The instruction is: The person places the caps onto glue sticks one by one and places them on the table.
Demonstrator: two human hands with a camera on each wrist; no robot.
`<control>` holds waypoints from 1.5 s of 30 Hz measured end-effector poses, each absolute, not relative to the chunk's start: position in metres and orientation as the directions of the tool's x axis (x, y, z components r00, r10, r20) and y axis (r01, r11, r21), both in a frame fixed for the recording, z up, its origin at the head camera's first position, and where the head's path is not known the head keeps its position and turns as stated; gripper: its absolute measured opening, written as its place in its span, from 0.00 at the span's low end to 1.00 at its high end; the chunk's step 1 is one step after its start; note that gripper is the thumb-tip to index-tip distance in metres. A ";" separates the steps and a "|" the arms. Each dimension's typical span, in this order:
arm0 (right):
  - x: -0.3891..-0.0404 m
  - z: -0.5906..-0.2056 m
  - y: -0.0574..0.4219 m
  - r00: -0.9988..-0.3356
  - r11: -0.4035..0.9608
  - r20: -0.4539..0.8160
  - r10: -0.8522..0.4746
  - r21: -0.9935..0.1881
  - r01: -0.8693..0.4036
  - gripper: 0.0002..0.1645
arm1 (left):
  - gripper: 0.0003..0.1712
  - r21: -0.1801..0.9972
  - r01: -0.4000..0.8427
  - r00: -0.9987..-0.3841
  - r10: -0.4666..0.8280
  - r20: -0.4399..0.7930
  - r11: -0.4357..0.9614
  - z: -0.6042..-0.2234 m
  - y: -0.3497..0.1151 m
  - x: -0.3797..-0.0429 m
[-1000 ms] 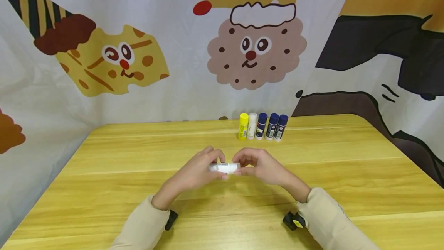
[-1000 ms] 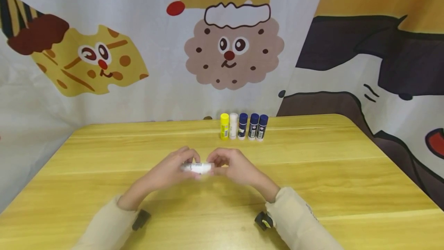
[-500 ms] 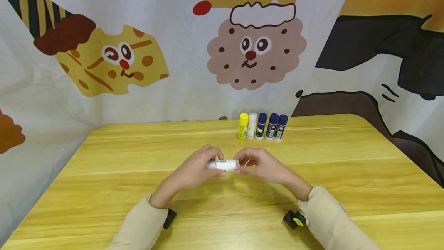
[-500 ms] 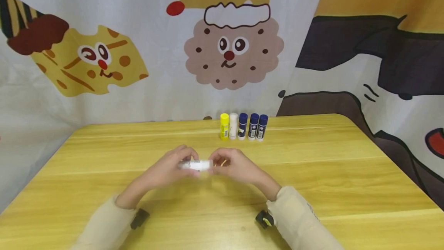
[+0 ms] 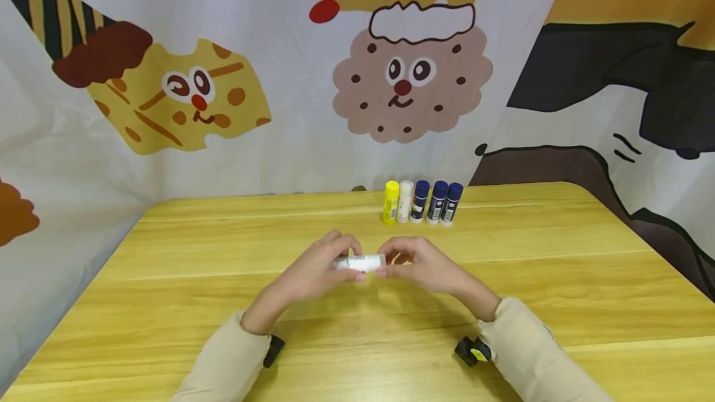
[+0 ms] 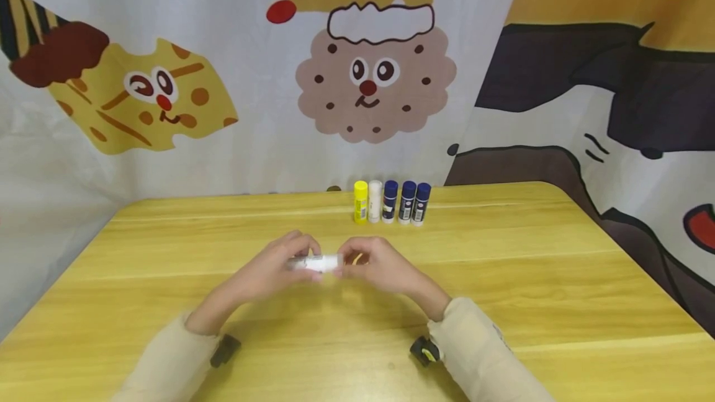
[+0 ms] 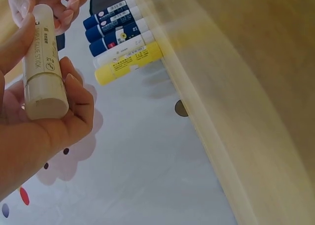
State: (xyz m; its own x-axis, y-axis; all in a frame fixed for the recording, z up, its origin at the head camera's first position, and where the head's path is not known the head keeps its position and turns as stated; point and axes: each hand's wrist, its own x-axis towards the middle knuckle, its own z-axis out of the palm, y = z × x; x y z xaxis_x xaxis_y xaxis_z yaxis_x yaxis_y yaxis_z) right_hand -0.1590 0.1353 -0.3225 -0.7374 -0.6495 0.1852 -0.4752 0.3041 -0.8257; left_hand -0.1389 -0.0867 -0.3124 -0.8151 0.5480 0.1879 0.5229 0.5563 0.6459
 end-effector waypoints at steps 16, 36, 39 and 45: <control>-0.160 -0.323 0.135 -0.715 0.301 0.237 -0.657 -0.787 -0.538 0.08 | 0.12 0.649 0.530 -0.800 0.574 0.171 0.546 -0.311 -0.087 -0.138; -0.160 -0.322 0.137 -0.774 0.277 0.205 -0.598 -0.854 -0.440 0.10 | 0.14 0.654 0.512 -0.822 0.537 0.187 0.557 -0.312 -0.089 -0.141; -0.160 -0.322 0.138 -0.790 0.282 0.197 -0.580 -0.862 -0.422 0.11 | 0.13 0.657 0.514 -0.822 0.535 0.194 0.551 -0.312 -0.089 -0.141; -0.161 -0.319 0.141 -0.804 0.245 0.199 -0.561 -0.887 -0.391 0.11 | 0.13 0.667 0.525 -0.815 0.539 0.214 0.529 -0.314 -0.091 -0.143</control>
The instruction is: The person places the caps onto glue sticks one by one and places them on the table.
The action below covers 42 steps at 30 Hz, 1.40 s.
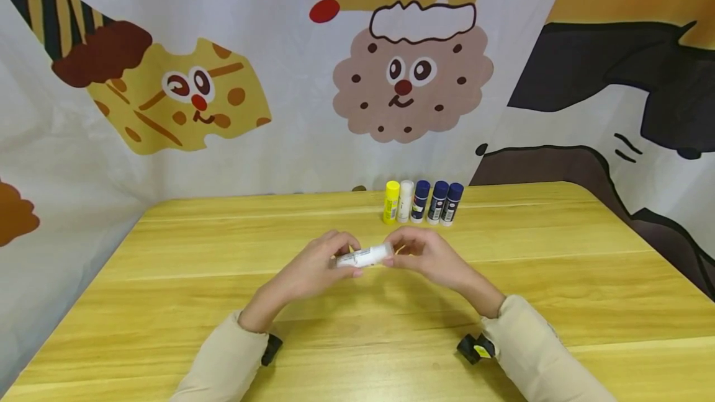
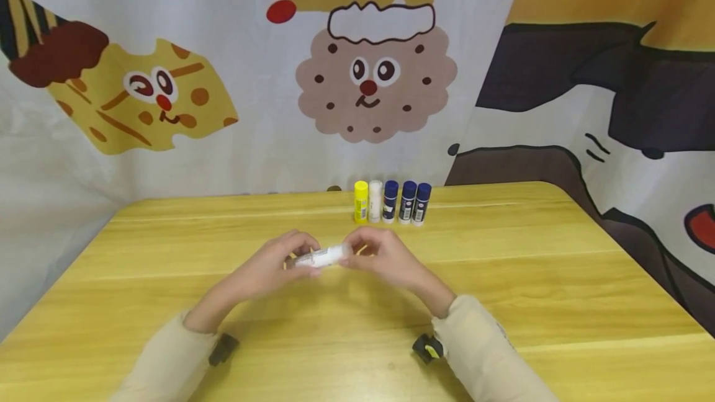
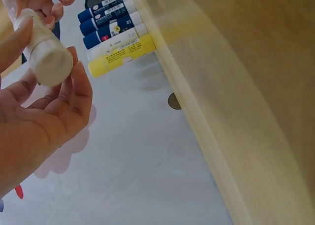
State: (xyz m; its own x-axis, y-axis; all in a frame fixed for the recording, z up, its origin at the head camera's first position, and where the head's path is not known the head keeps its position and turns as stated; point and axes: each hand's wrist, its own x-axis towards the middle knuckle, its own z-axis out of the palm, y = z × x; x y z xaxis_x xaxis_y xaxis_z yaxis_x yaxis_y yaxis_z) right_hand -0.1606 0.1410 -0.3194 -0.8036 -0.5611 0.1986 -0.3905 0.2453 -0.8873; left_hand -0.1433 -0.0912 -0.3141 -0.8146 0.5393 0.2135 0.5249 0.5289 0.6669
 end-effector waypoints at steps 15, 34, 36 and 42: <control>-0.163 -0.314 0.147 -0.788 0.135 0.240 -0.566 -0.917 -0.376 0.11 | 0.14 0.664 0.526 -0.811 0.549 0.203 0.532 -0.314 -0.096 -0.144; -0.177 -0.310 0.166 -0.881 0.293 0.162 -0.445 -0.903 -0.314 0.14 | 0.17 0.686 0.452 -0.838 0.534 0.109 0.570 -0.314 -0.104 -0.148; -0.178 -0.310 0.168 -0.885 0.306 0.159 -0.438 -0.899 -0.313 0.14 | 0.17 0.690 0.451 -0.837 0.537 0.108 0.566 -0.314 -0.106 -0.149; -0.183 -0.309 0.172 -0.893 0.345 0.169 -0.417 -0.880 -0.327 0.13 | 0.19 0.705 0.453 -0.831 0.544 0.113 0.546 -0.315 -0.110 -0.151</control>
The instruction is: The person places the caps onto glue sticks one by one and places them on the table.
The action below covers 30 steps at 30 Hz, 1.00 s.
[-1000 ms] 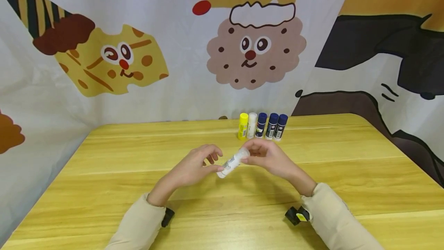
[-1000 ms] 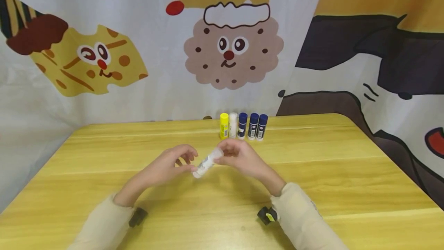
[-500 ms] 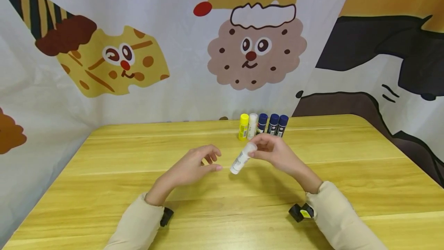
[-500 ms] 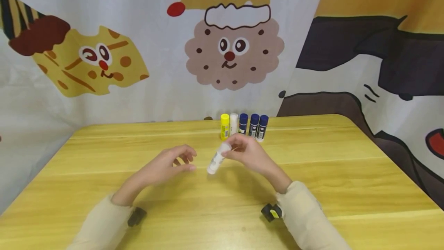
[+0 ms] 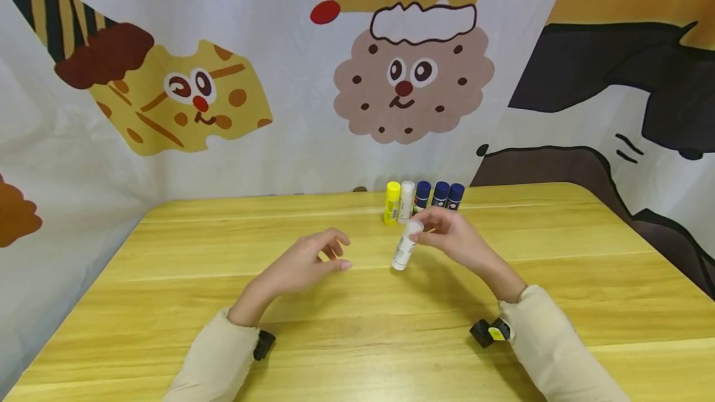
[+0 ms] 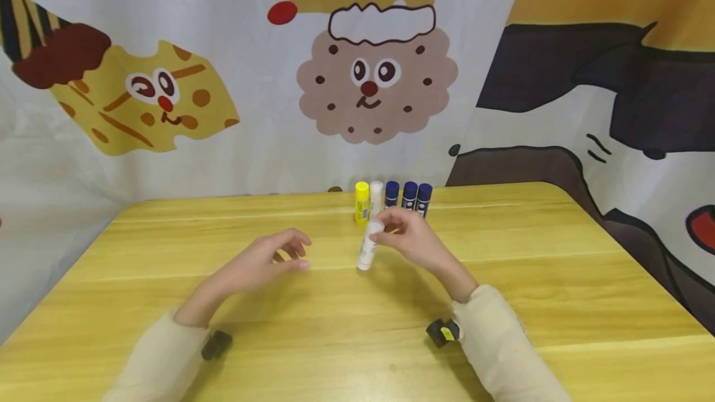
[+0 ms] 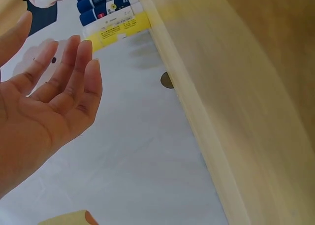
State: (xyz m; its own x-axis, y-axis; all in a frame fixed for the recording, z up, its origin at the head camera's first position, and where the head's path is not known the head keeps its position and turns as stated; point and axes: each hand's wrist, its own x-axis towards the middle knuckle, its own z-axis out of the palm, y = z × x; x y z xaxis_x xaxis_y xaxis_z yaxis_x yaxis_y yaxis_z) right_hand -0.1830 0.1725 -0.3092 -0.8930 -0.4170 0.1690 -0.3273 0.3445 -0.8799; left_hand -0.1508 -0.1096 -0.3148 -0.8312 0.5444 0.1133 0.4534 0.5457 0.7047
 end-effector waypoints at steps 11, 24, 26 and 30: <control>-0.188 -0.309 0.178 -0.916 0.440 0.169 -0.362 -0.836 -0.329 0.12 | 0.19 0.709 0.441 -0.833 0.546 0.095 0.550 -0.315 -0.114 -0.153; -0.190 -0.310 0.185 -0.928 0.475 0.160 -0.336 -0.822 -0.314 0.12 | 0.20 0.715 0.420 -0.840 0.538 0.073 0.558 -0.317 -0.120 -0.154; -0.189 -0.309 0.187 -0.930 0.481 0.163 -0.329 -0.819 -0.313 0.12 | 0.20 0.717 0.415 -0.842 0.535 0.070 0.560 -0.318 -0.121 -0.154; -0.188 -0.308 0.193 -0.934 0.508 0.165 -0.316 -0.802 -0.314 0.13 | 0.20 0.720 0.409 -0.845 0.531 0.066 0.561 -0.318 -0.123 -0.154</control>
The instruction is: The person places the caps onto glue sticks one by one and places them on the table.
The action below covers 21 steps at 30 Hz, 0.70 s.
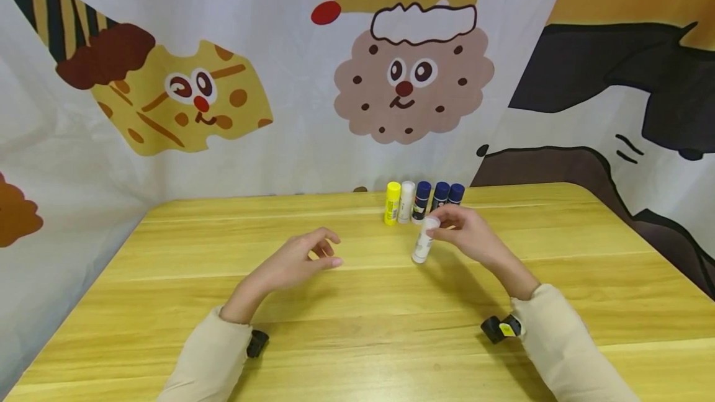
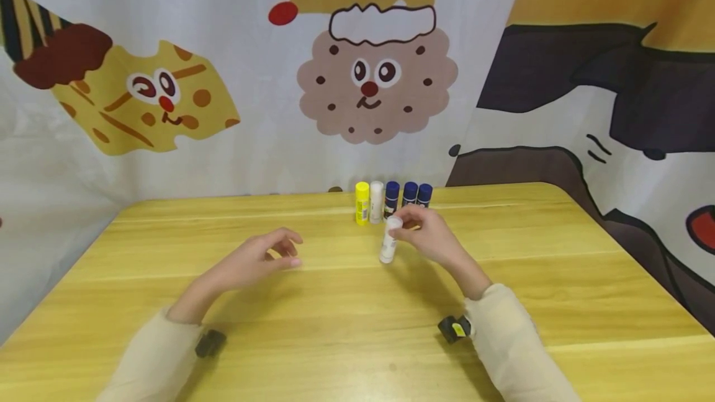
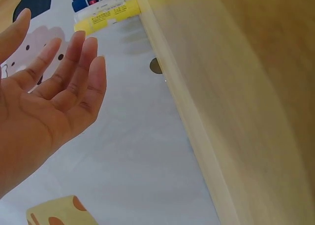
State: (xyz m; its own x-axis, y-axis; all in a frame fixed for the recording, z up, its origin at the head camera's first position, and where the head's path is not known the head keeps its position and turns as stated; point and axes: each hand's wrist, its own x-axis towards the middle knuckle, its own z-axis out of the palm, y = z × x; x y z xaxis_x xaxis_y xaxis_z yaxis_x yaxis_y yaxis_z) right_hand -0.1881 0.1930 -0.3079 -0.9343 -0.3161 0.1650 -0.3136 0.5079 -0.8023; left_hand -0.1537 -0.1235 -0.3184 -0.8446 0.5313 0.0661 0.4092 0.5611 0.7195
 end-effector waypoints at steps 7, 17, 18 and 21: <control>-0.191 -0.307 0.206 -0.937 0.541 0.175 -0.303 -0.777 -0.320 0.14 | 0.21 0.725 0.394 -0.848 0.528 0.049 0.565 -0.319 -0.130 -0.154; -0.195 -0.301 0.225 -0.951 0.599 0.148 -0.270 -0.748 -0.286 0.16 | 0.21 0.733 0.374 -0.861 0.506 0.048 0.568 -0.319 -0.139 -0.155; -0.196 -0.300 0.227 -0.952 0.606 0.148 -0.268 -0.742 -0.286 0.17 | 0.21 0.733 0.373 -0.862 0.505 0.047 0.568 -0.319 -0.140 -0.155; -0.199 -0.299 0.232 -0.952 0.621 0.152 -0.266 -0.728 -0.290 0.17 | 0.21 0.731 0.371 -0.863 0.503 0.045 0.572 -0.318 -0.143 -0.154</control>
